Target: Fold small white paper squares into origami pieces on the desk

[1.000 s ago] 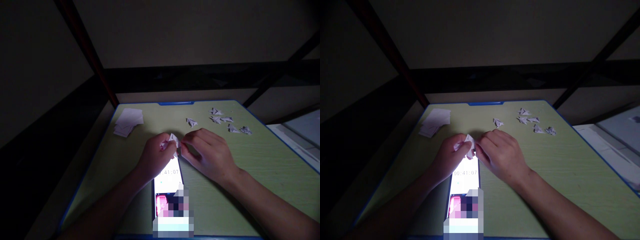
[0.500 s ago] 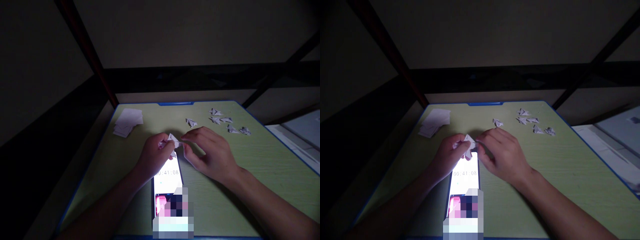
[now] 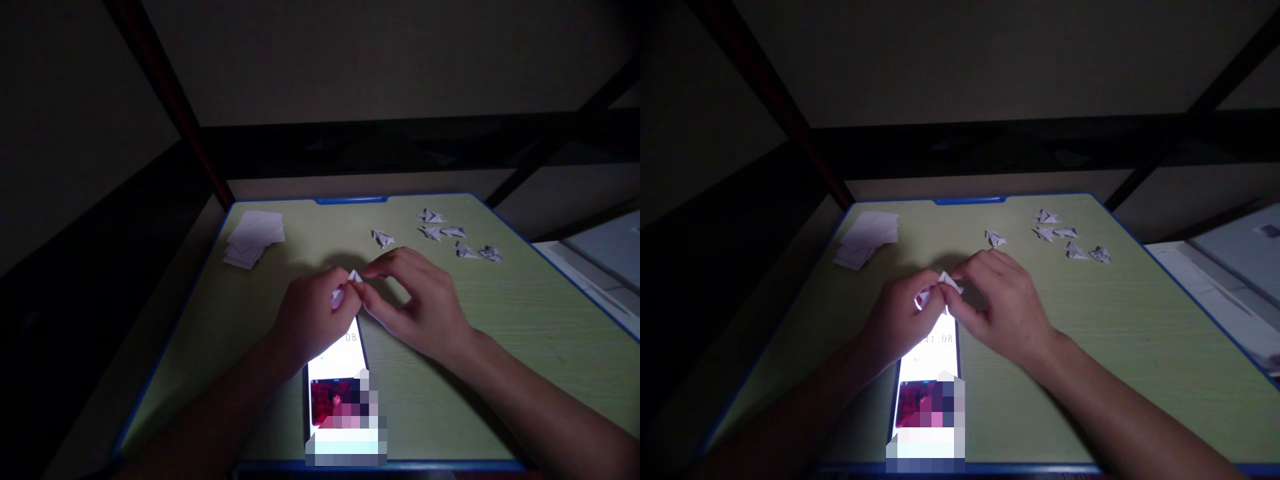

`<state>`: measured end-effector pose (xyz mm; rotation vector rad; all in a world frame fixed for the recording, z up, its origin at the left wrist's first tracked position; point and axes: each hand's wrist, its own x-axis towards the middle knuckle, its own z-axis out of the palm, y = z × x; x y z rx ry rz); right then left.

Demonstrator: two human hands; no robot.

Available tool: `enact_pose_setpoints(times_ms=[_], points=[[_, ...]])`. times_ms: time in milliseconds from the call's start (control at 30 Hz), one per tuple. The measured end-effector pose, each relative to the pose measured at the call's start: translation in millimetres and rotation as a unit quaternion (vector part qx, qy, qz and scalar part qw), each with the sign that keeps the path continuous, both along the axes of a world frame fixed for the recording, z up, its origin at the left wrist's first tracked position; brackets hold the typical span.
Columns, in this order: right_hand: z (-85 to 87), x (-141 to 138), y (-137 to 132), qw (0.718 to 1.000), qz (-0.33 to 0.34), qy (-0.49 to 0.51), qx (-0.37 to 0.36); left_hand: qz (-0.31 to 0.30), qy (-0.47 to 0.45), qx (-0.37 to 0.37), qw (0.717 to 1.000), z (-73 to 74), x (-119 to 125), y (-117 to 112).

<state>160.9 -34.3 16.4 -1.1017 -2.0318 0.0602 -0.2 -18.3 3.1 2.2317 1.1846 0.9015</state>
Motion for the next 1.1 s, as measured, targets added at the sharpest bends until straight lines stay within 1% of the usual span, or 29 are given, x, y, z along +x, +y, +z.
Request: enact_pose_setpoints(times_ms=[133, 300, 500, 733, 900, 1100], points=[[0.1, -2.1, -2.0, 0.998, -0.021, 0.041, -0.046, -0.003, 0.041, 0.072, 0.997, 4.3, -0.3, -1.0], [-0.5, -1.1, -1.3, 0.996, -0.039, 0.050, -0.066, -0.006, 0.051, 0.116, 0.992, 3.5, 0.2, -0.3], [-0.7, -1.1, 0.4, 0.995, -0.037, 0.050, -0.073, -0.015, 0.039, 0.105, 0.994, 3.0, -0.1, -1.0], [-0.3, -0.7, 0.1, 0.995, -0.027, 0.043, -0.083, 0.011, 0.041, 0.088, 0.995, 2.6, 1.8, -0.3], [0.3, -2.5, -0.4, 0.996, -0.039, 0.031, -0.076, 0.012, 0.047, 0.104, 0.993, 1.3, 1.4, 0.0], [1.8, -4.1, -1.6, 0.996, -0.070, 0.006, -0.063, 0.005, 0.050, 0.149, 0.988, 2.0, 1.1, 0.4]])
